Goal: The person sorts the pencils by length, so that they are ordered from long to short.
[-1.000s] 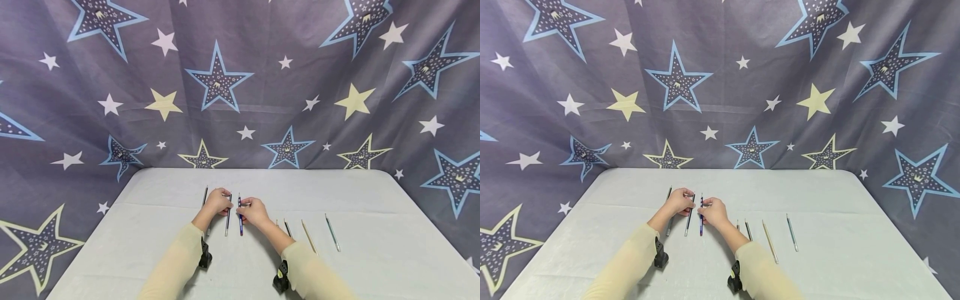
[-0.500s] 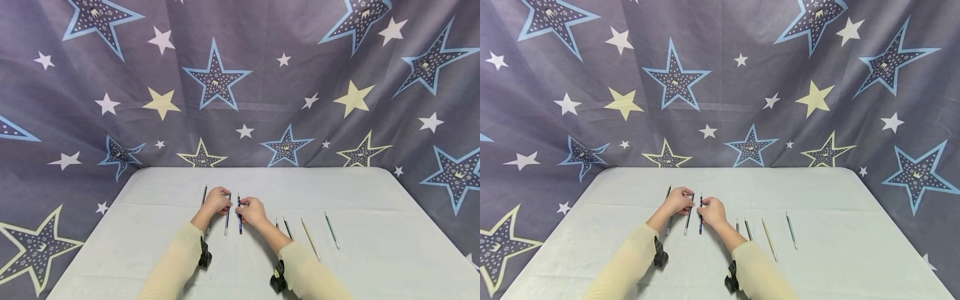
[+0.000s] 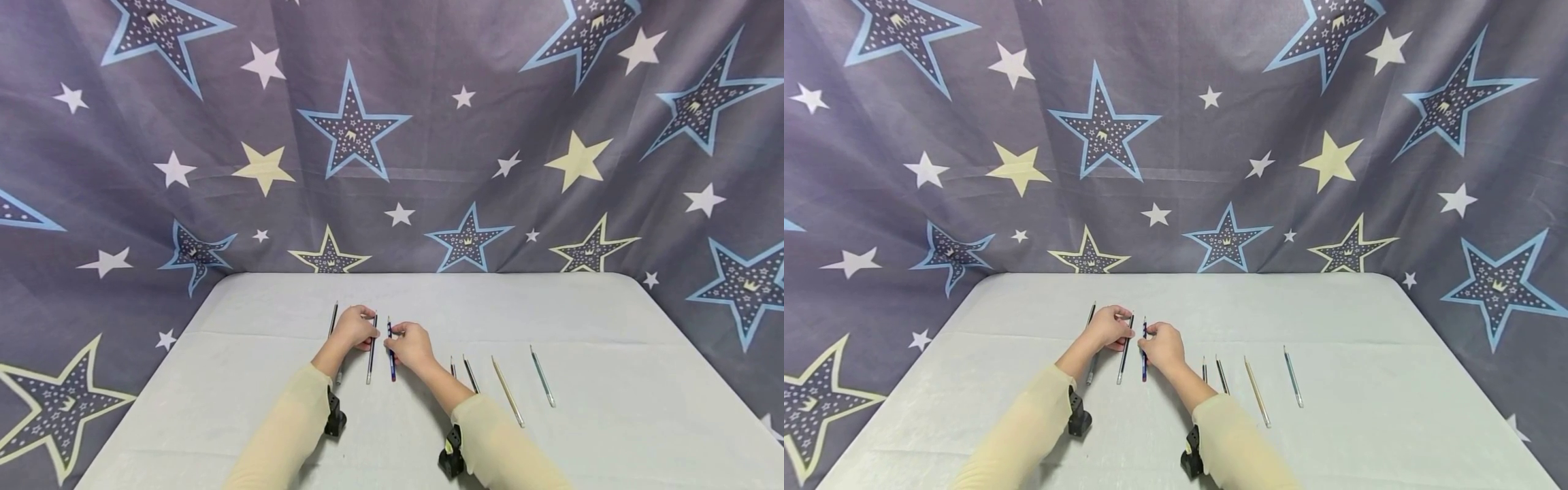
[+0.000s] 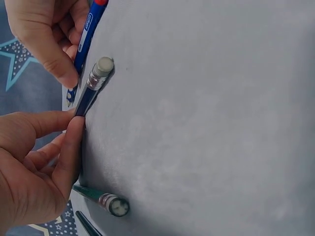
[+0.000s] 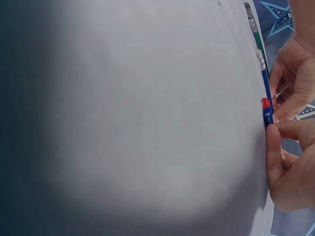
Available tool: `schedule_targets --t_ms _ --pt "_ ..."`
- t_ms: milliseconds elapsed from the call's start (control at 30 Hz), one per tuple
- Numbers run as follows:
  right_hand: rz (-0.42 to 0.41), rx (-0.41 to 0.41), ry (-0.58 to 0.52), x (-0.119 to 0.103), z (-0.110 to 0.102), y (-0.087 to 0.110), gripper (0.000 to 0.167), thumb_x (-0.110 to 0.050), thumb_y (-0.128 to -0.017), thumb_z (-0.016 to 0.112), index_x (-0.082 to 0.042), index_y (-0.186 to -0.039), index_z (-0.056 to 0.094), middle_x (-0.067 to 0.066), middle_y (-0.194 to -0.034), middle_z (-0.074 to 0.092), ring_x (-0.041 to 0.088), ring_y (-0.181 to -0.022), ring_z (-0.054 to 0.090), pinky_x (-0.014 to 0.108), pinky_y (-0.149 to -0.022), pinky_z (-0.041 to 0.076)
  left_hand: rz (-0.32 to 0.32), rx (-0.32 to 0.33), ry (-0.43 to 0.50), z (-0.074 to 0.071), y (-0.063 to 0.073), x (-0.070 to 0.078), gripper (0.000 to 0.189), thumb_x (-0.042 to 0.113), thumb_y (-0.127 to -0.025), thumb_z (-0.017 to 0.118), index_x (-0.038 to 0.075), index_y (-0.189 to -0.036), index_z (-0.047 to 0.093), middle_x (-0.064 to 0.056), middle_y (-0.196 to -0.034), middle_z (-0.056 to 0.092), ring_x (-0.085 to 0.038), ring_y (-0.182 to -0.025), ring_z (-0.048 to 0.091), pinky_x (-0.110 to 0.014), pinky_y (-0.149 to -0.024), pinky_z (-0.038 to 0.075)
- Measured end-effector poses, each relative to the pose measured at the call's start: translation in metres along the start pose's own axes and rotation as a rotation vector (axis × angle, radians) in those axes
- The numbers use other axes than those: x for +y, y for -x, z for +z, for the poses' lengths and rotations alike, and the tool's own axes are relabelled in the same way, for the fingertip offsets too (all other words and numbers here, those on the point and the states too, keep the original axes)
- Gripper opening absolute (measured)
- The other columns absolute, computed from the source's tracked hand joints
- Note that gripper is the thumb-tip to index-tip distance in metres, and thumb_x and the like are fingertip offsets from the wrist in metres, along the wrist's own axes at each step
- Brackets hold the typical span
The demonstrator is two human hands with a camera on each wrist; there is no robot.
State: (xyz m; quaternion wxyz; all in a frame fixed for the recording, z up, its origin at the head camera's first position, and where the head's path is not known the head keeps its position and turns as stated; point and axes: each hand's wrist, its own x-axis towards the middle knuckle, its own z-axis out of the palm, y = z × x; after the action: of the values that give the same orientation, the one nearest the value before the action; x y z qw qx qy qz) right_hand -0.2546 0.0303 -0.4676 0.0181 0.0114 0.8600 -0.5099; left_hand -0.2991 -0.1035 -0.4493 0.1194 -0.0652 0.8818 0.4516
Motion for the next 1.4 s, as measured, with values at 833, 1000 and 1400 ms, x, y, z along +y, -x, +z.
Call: schedule_targets --t_ms 833,1000,1400 --pt "0.014 -0.059 0.056 -0.007 -0.011 0.002 0.029 -0.014 -0.081 0.07 0.0 -0.105 0.062 0.008 -0.073 0.066 0.01 -0.042 0.054 0.024 -0.042 0.053 0.067 0.039 -0.095 0.0 0.009 0.006 0.04 0.009 -0.077 0.071 0.0 -0.114 0.058 -0.009 -0.074 0.058 -0.014 -0.048 0.057 -0.026 -0.044 0.056" --pt "-0.014 -0.051 0.171 -0.011 -0.021 0.004 0.03 -0.021 -0.083 0.068 -0.004 -0.107 0.064 0.007 -0.078 0.067 0.01 -0.043 0.053 0.022 -0.041 0.047 0.075 0.061 -0.159 -0.005 0.014 0.013 0.038 0.016 -0.079 0.071 0.003 -0.113 0.06 -0.013 -0.085 0.066 -0.02 -0.051 0.064 -0.027 -0.046 0.055" --pt "-0.057 -0.041 0.307 -0.016 -0.05 0.008 0.028 -0.026 -0.082 0.069 -0.007 -0.104 0.067 0.008 -0.085 0.068 0.013 -0.055 0.059 0.023 -0.051 0.047 0.165 0.005 -0.035 -0.001 0.029 0.025 0.039 0.023 -0.083 0.069 0.001 -0.114 0.06 -0.009 -0.079 0.062 -0.027 -0.065 0.066 -0.032 -0.056 0.06"
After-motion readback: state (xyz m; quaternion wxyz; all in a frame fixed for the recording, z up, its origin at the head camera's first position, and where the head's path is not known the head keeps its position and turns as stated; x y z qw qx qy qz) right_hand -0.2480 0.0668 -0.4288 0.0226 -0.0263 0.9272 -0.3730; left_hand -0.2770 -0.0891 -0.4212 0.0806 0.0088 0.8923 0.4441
